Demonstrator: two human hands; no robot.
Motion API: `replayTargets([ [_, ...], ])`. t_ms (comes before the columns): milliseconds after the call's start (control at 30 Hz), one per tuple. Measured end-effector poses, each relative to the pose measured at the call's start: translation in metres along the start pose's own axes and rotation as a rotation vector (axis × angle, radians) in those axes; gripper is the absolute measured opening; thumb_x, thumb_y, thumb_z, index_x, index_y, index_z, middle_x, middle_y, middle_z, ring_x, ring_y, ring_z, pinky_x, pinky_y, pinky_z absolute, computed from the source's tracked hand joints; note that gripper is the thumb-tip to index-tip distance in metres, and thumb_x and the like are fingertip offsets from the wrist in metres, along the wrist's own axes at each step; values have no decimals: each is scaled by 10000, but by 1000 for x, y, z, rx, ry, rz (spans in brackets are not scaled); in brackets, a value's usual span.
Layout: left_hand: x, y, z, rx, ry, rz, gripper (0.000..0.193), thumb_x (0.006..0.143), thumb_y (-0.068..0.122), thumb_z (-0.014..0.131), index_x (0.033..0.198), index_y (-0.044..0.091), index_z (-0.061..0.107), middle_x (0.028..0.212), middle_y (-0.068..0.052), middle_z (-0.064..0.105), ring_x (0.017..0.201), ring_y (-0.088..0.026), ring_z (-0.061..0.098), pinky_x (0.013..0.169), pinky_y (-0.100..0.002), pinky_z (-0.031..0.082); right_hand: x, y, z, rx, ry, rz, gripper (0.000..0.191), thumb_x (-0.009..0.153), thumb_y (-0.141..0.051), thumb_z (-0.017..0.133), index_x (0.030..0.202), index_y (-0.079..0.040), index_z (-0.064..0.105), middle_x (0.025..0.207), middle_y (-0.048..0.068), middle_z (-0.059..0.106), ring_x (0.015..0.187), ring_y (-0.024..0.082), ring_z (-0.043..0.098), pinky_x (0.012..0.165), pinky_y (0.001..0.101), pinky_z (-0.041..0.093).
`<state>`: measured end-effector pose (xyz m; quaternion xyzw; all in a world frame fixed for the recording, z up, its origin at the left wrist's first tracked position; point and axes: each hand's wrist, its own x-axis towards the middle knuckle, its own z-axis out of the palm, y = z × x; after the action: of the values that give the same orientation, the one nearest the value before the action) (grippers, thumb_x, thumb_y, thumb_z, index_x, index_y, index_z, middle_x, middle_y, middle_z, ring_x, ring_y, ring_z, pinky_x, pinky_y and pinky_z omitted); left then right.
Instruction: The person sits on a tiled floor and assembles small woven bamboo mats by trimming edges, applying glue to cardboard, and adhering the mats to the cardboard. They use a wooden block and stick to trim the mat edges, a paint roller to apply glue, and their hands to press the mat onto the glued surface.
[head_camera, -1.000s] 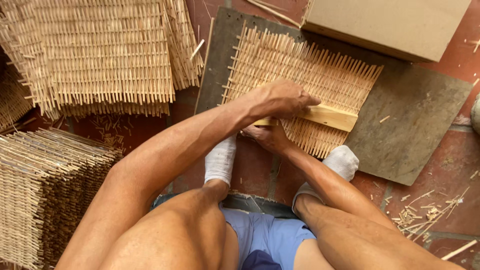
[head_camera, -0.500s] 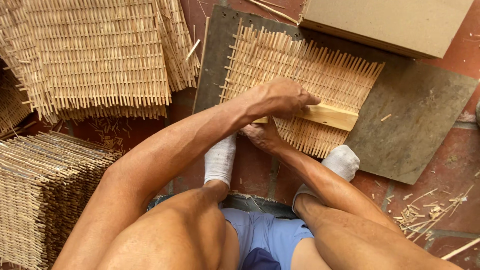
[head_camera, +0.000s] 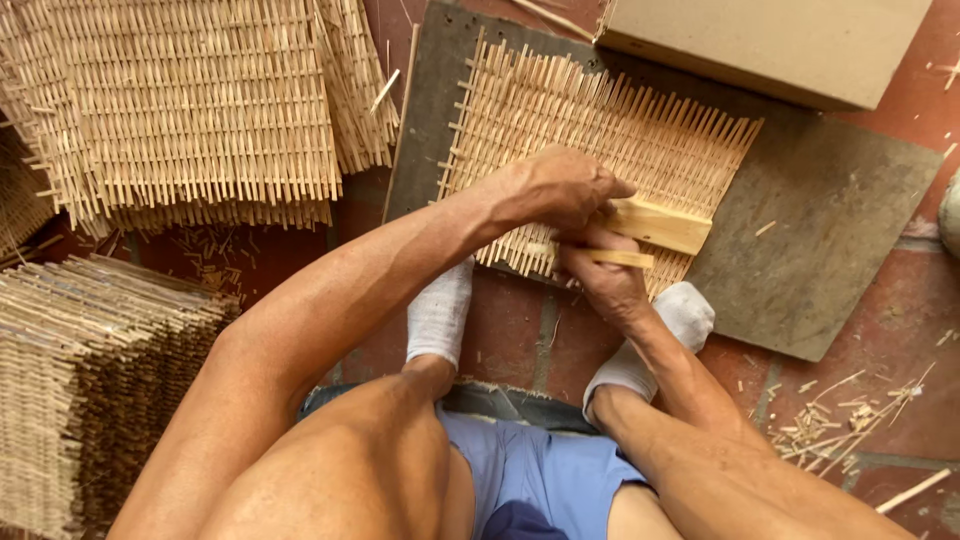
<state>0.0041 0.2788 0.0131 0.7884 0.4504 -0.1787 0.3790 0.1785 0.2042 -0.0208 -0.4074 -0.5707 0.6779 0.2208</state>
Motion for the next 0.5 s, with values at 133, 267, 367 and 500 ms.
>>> replayTargets([
  [133,4,2,-1,-102,27,33,515,995,186,568,1499,223,468,1294,56,695,670,-20,633,494,-213,525,5,8,8,-30,-131,0,189,958,-223,707,990,-38,727,827,75,727,697,129,678,627,280,595],
  [267,14,3,6,-117,58,53,530,968,120,583,1479,229,490,1297,78,688,792,-15,695,508,-224,543,8,24,15,-61,-139,68,182,961,-203,698,983,-25,728,817,62,740,693,135,694,629,260,604],
  [367,17,1,12,-164,99,70,569,935,54,597,1472,224,514,1284,75,707,858,-18,690,520,-202,548,2,35,20,98,-44,102,178,958,-188,711,990,-12,720,833,70,732,719,142,696,655,264,603],
  [500,18,2,8,-121,86,60,546,933,86,630,1451,236,545,1264,79,720,815,-39,694,512,-219,528,3,36,29,170,31,98,159,971,-175,699,991,-17,699,855,78,724,754,133,694,681,270,602],
])
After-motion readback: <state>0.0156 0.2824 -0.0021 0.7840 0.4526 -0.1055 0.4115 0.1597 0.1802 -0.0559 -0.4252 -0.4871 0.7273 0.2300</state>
